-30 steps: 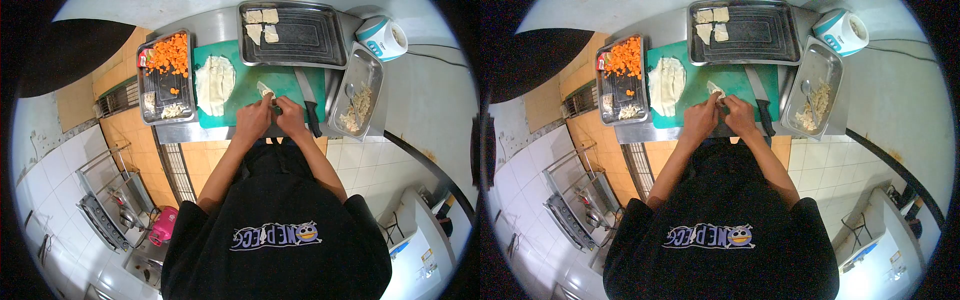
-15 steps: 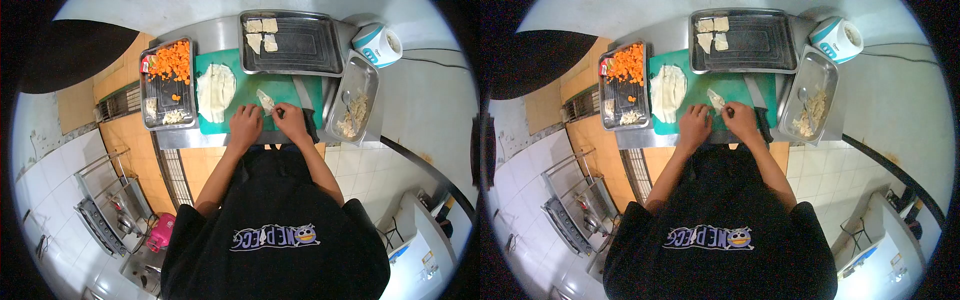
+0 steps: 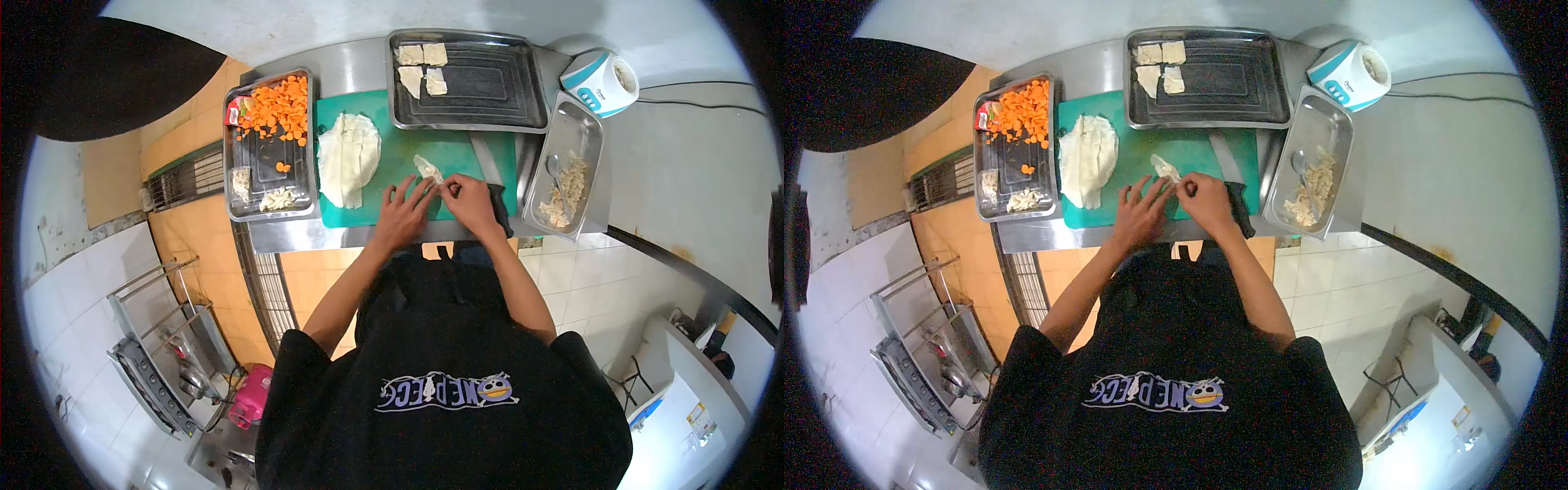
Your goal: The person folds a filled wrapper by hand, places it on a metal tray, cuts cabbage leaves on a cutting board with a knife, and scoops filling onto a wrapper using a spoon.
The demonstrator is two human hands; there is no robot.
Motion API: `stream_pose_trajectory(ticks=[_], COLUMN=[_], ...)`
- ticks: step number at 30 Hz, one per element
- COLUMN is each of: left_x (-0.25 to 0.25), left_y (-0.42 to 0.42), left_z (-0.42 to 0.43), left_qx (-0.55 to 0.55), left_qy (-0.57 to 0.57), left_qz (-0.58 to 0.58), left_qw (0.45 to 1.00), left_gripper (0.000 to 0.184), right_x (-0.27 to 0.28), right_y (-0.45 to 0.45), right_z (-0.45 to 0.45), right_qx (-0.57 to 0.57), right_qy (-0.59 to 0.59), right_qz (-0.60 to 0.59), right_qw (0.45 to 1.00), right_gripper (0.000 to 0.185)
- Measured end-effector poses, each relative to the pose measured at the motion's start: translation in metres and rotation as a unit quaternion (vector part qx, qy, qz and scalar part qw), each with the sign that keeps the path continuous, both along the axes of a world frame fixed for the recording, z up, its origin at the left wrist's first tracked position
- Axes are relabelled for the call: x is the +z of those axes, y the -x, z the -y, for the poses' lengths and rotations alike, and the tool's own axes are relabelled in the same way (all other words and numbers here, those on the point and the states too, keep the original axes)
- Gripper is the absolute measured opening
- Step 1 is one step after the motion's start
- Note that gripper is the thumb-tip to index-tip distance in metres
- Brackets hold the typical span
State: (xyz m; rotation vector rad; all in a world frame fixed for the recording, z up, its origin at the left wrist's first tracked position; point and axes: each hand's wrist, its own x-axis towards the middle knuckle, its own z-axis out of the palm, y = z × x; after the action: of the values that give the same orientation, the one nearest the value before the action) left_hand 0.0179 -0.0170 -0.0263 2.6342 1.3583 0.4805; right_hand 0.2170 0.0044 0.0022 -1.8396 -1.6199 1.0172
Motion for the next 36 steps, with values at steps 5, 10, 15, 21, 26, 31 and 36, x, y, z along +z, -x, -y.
stream_pose_trajectory(ticks=[5, 10, 15, 21, 26, 31, 36], left_x=[-0.003, -0.003, -0.005, 0.001, 0.011, 0.011, 0.009], left_y=[0.001, 0.004, 0.003, -0.004, -0.013, -0.025, -0.032], left_z=[0.0, 0.001, 0.001, 0.003, 0.008, 0.012, 0.015], left_qx=[-0.006, -0.01, -0.019, 0.001, 0.031, 0.056, 0.07], left_qy=[-0.007, -0.011, -0.002, 0.002, 0.007, 0.001, 0.016], left_qz=[0.01, 0.01, 0.007, -0.011, -0.042, -0.066, -0.033], left_qw=[1.0, 1.0, 1.0, 1.0, 0.999, 0.996, 0.997], left_gripper=[0.056, 0.054, 0.058, 0.061, 0.061, 0.062, 0.066], right_x=[-0.003, -0.002, -0.003, 0.004, 0.017, 0.039, 0.065], right_y=[0.0, -0.007, -0.026, -0.053, -0.063, -0.077, -0.084], right_z=[0.003, 0.008, 0.008, -0.006, -0.02, -0.025, -0.037], right_qx=[-0.006, -0.012, -0.02, 0.005, 0.01, -0.03, -0.144], right_qy=[-0.013, -0.026, 0.009, -0.028, -0.073, -0.104, -0.164], right_qz=[-0.005, -0.043, -0.148, -0.159, -0.18, -0.239, -0.212], right_qw=[1.0, 0.999, 0.989, 0.987, 0.981, 0.965, 0.953], right_gripper=[0.019, 0.017, 0.02, 0.023, 0.02, 0.018, 0.021])
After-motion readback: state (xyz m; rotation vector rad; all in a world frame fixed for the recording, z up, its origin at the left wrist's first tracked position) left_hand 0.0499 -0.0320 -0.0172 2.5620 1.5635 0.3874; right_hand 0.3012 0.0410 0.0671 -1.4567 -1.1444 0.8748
